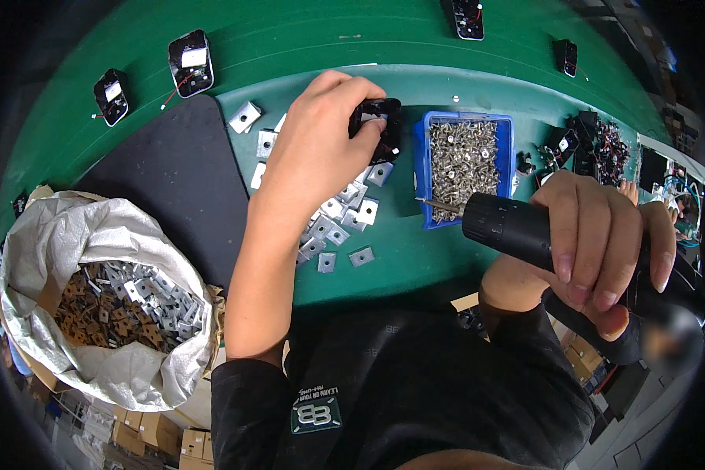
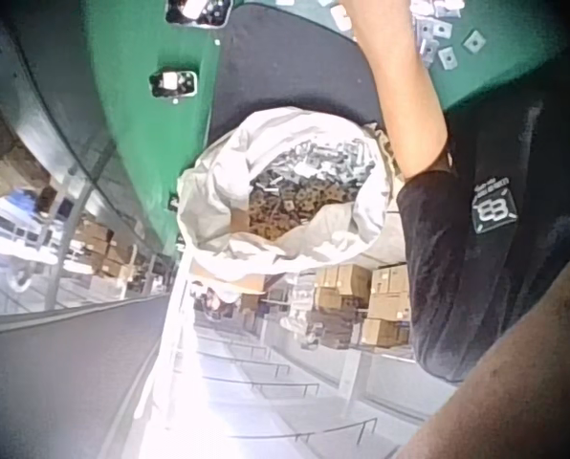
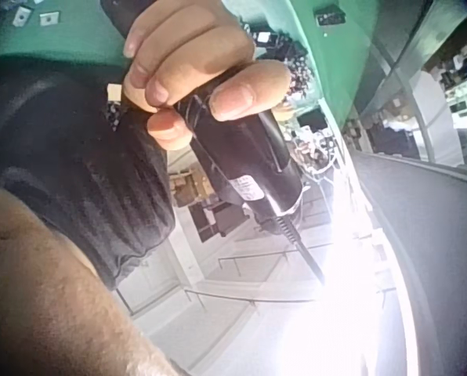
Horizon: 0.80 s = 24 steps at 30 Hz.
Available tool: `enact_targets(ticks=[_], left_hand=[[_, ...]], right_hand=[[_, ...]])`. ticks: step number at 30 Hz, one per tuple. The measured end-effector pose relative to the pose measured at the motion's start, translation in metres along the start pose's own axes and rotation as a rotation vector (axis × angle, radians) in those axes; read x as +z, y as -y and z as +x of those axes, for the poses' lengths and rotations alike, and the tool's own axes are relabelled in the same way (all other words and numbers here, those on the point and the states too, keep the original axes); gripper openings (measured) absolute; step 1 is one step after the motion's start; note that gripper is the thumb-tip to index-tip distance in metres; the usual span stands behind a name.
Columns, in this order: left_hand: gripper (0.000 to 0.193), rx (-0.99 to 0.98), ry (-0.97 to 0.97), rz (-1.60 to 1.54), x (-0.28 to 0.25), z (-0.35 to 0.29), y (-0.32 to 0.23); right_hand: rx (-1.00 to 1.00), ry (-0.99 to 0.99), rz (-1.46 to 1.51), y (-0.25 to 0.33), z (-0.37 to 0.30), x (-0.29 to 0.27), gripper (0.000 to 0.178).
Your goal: Assemble electronic components using an electric screwdriver.
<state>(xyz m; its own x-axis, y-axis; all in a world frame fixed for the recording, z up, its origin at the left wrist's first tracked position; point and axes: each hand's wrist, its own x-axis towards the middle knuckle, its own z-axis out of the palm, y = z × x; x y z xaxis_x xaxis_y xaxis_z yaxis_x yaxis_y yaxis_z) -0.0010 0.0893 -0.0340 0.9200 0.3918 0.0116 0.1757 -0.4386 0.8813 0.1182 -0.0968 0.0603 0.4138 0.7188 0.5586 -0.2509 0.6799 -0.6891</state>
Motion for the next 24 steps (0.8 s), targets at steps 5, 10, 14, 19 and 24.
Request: enact_targets(ticks=[5,10,14,19,24], left_hand=[[0.052,0.129,0.003,-0.026,-0.019,-0.009,-0.008],[0.049,0.405,-0.081,0.036,-0.031,-0.018,-0.018],[0.04,0.482,-0.008,0.002,-0.007,-0.041,-0.019],[0.043,0.467,-0.186,0.086,0.011,-0.057,-0.015],[0.035,0.552,-0.223,-0.005,0.013,-0.056,-0.008]], right_hand=[[-0.043,0.0,0.021,0.004,0.002,0.0,0.042],[-0.003,0.017,0.034,0.011,0.002,-0.002,0.047],[-0.056,-0.006,0.098,0.004,0.004,0.001,0.048],[-0.037,-0.03,0.115,-0.004,0.01,0.01,0.048],[-0.038,-0.188,0.305,-0.028,0.009,0.034,0.048]])
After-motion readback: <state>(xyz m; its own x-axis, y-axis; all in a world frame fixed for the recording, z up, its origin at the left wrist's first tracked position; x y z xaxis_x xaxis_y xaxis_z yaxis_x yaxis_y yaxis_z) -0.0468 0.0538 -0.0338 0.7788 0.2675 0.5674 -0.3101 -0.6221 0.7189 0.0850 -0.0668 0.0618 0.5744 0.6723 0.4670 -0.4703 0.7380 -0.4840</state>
